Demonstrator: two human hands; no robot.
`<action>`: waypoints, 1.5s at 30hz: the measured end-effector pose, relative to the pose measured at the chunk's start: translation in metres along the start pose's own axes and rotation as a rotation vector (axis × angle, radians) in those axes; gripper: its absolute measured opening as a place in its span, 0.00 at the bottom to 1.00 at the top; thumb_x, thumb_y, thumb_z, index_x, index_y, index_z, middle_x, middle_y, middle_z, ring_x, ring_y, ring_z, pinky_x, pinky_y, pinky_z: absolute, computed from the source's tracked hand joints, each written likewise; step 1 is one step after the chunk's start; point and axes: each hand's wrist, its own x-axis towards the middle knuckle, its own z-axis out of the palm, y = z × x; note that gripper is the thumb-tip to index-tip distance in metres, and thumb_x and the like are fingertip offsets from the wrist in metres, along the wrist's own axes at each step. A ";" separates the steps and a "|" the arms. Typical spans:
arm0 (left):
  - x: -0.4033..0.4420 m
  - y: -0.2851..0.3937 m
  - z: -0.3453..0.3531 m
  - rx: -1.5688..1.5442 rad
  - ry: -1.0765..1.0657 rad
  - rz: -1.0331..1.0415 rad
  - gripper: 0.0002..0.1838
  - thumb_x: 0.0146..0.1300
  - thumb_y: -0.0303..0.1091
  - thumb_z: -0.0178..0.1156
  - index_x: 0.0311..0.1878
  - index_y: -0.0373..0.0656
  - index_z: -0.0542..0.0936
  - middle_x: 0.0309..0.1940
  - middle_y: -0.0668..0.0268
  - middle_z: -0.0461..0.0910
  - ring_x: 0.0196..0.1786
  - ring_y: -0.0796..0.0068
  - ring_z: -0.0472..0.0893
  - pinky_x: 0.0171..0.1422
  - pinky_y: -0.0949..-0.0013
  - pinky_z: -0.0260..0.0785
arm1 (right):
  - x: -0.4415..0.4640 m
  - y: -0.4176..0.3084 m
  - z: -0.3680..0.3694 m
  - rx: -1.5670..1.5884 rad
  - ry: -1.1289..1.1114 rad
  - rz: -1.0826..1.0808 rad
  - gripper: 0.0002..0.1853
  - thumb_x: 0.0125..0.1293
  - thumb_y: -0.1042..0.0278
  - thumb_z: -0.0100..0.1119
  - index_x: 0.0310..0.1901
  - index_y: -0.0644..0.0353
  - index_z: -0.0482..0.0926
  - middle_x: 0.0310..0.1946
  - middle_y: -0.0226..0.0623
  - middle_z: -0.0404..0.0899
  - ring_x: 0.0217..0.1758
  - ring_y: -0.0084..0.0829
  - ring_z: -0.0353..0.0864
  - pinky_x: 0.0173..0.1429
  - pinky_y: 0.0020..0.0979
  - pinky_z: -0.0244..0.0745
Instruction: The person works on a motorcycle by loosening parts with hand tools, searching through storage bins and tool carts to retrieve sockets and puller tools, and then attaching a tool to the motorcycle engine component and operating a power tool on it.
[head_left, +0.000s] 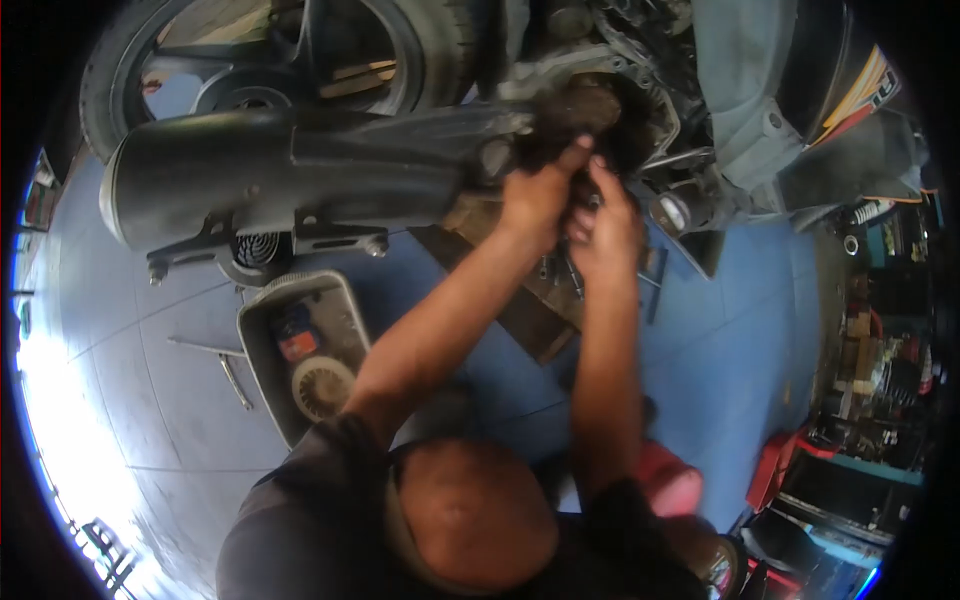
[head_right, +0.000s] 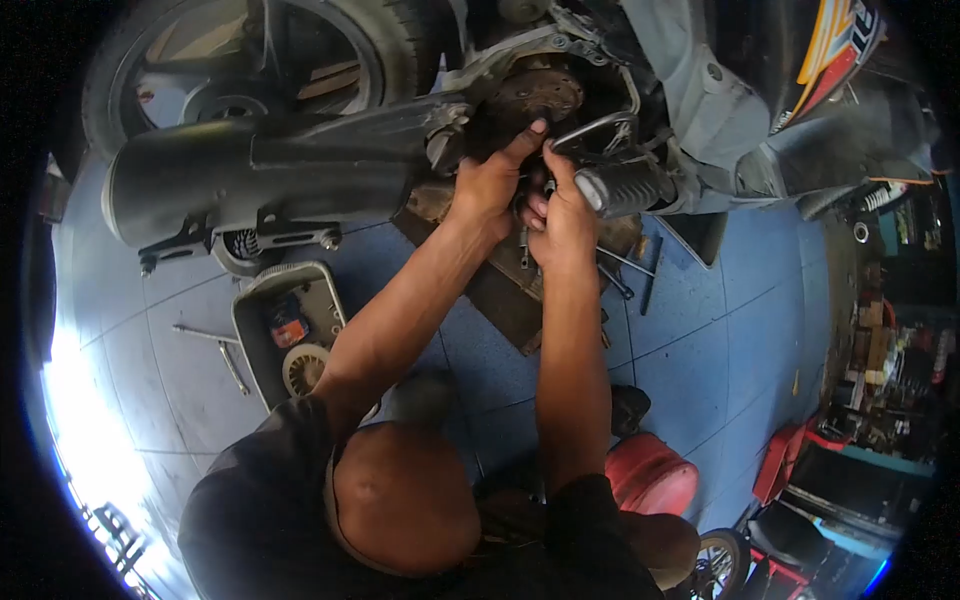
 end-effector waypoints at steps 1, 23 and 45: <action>0.004 -0.003 0.001 -0.025 0.019 0.042 0.12 0.56 0.33 0.67 0.40 0.38 0.79 0.35 0.65 0.79 0.38 0.71 0.78 0.40 0.66 0.71 | -0.001 0.000 -0.001 -0.122 0.011 -0.043 0.13 0.61 0.55 0.62 0.39 0.53 0.74 0.21 0.22 0.65 0.15 0.16 0.59 0.17 0.21 0.51; 0.047 -0.019 -0.021 -0.369 -0.350 -0.030 0.12 0.62 0.34 0.55 0.47 0.40 0.77 0.37 0.65 0.77 0.40 0.73 0.76 0.45 0.72 0.71 | 0.017 0.017 -0.009 -1.264 0.204 -1.064 0.21 0.62 0.61 0.58 0.49 0.72 0.76 0.35 0.63 0.78 0.39 0.56 0.80 0.43 0.43 0.75; 0.033 -0.006 -0.009 -0.116 -0.292 -0.001 0.14 0.59 0.44 0.65 0.36 0.43 0.76 0.21 0.69 0.74 0.17 0.77 0.71 0.23 0.72 0.69 | -0.008 0.011 0.002 -0.356 0.124 -0.291 0.15 0.60 0.64 0.62 0.45 0.62 0.76 0.30 0.36 0.78 0.20 0.24 0.72 0.20 0.26 0.69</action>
